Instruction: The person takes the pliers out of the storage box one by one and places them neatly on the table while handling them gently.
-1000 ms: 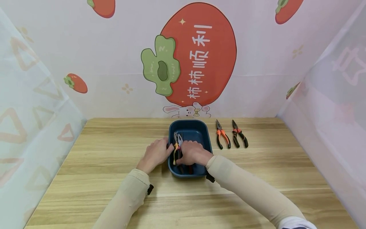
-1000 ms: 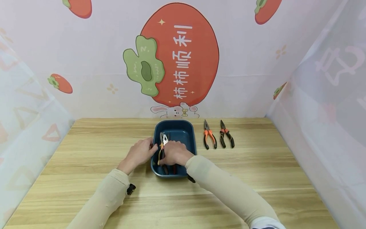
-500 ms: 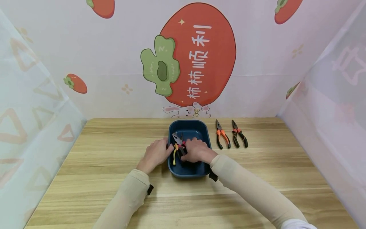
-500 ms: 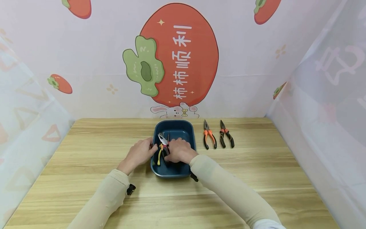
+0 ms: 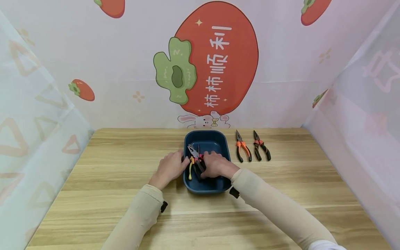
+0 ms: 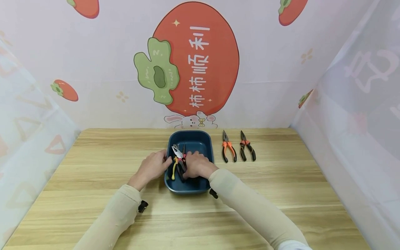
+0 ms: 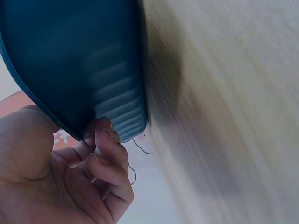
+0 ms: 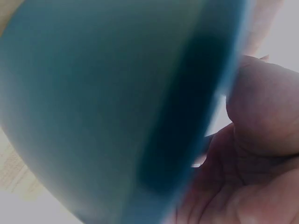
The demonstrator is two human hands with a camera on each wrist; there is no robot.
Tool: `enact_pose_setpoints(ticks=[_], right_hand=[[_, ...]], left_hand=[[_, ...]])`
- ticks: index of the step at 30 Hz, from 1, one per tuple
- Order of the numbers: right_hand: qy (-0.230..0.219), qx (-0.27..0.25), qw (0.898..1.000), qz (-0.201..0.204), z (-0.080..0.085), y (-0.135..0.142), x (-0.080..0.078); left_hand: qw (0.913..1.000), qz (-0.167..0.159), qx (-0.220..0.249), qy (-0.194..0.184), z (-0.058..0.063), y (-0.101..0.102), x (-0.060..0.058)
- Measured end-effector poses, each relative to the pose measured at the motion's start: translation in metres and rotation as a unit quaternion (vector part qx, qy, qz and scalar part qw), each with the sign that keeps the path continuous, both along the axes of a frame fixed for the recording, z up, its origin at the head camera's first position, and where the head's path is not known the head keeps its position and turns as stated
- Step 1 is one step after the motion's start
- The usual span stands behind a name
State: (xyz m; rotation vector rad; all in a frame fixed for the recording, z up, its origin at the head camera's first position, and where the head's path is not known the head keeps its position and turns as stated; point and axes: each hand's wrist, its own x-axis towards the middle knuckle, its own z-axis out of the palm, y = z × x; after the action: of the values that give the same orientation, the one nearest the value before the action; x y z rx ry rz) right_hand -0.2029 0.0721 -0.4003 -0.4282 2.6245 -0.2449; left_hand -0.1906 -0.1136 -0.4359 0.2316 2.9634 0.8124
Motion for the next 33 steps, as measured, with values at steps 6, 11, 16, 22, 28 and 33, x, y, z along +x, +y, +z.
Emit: enact_pose_setpoints(ticks=[6,11,16,22,28,33], right_hand=[[0.001,0.001,1.0,-0.001,0.0,0.002,0.001],[0.005,-0.007,1.0,-0.001,0.001,0.004,0.002],[0.012,-0.016,1.0,0.0,0.002,0.007,0.002],[0.023,-0.026,0.999,0.001,0.007,0.008,0.002],[0.036,-0.042,0.998,-0.002,0.016,0.012,0.002],[0.048,-0.056,0.997,0.001,0.022,0.016,0.005]], left_hand=[[1.0,-0.001,0.002,0.001,0.001,0.0,0.001],[1.0,-0.002,0.006,0.001,0.0,0.0,0.001],[1.0,-0.003,0.006,0.002,0.0,0.0,0.001],[1.0,-0.003,0.004,0.004,0.001,0.0,0.002],[0.9999,-0.002,0.003,0.01,0.0,0.0,0.001],[1.0,0.0,0.001,0.006,0.001,0.0,0.001]])
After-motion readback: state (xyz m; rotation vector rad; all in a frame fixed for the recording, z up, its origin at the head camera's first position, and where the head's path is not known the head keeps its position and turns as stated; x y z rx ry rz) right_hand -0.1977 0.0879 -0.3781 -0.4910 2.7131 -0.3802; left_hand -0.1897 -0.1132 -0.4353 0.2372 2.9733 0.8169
